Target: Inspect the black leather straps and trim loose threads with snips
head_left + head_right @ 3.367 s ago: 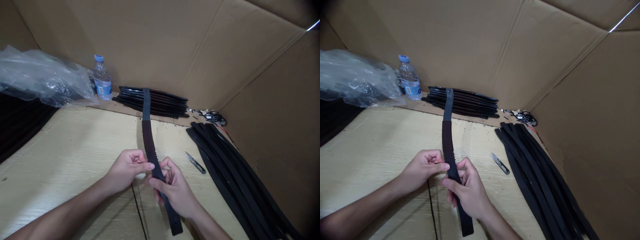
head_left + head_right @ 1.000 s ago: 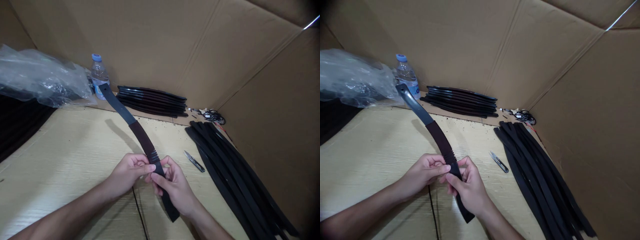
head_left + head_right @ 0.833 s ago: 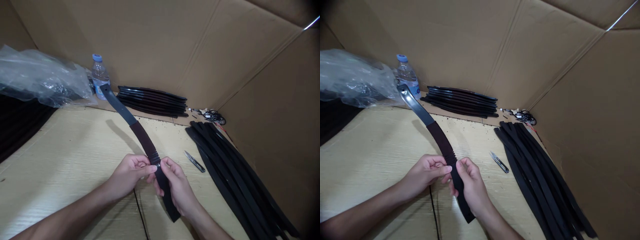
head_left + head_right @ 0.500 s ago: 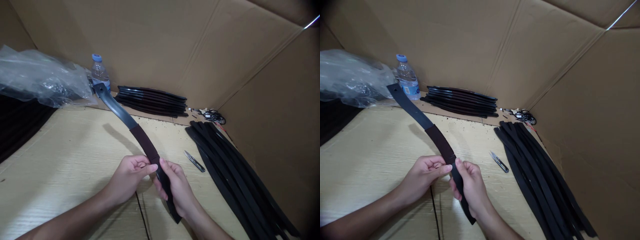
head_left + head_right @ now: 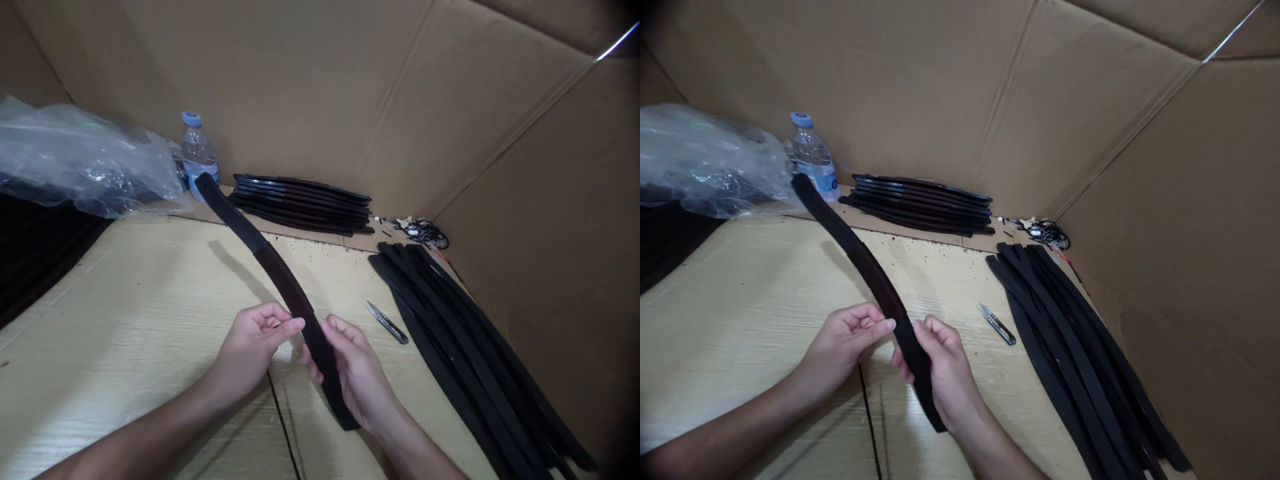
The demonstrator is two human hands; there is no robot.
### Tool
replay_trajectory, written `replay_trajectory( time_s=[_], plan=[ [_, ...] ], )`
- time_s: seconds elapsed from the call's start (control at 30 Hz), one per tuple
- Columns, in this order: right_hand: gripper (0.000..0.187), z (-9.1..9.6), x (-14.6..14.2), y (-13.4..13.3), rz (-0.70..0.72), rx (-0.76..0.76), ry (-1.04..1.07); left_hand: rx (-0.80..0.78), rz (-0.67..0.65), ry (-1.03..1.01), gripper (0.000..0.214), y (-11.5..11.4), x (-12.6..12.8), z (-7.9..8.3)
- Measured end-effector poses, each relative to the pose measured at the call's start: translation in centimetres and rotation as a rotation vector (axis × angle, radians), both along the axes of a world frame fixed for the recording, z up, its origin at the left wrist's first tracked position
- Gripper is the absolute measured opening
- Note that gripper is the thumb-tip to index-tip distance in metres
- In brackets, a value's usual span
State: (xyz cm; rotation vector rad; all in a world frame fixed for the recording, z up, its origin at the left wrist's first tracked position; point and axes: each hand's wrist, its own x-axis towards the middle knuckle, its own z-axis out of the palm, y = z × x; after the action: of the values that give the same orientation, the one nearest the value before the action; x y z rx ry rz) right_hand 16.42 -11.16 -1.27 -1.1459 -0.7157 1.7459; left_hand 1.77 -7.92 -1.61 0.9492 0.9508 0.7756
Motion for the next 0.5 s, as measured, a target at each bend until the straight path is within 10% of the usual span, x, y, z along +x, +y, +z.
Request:
replay_trajectory(
  time_s=[0.5],
  plan=[
    [0.022, 0.19, 0.82, 0.09, 0.303, 0.123, -0.002, -0.044, -0.122, -0.013, 0.032, 0.58, -0.80, -0.23]
  ],
)
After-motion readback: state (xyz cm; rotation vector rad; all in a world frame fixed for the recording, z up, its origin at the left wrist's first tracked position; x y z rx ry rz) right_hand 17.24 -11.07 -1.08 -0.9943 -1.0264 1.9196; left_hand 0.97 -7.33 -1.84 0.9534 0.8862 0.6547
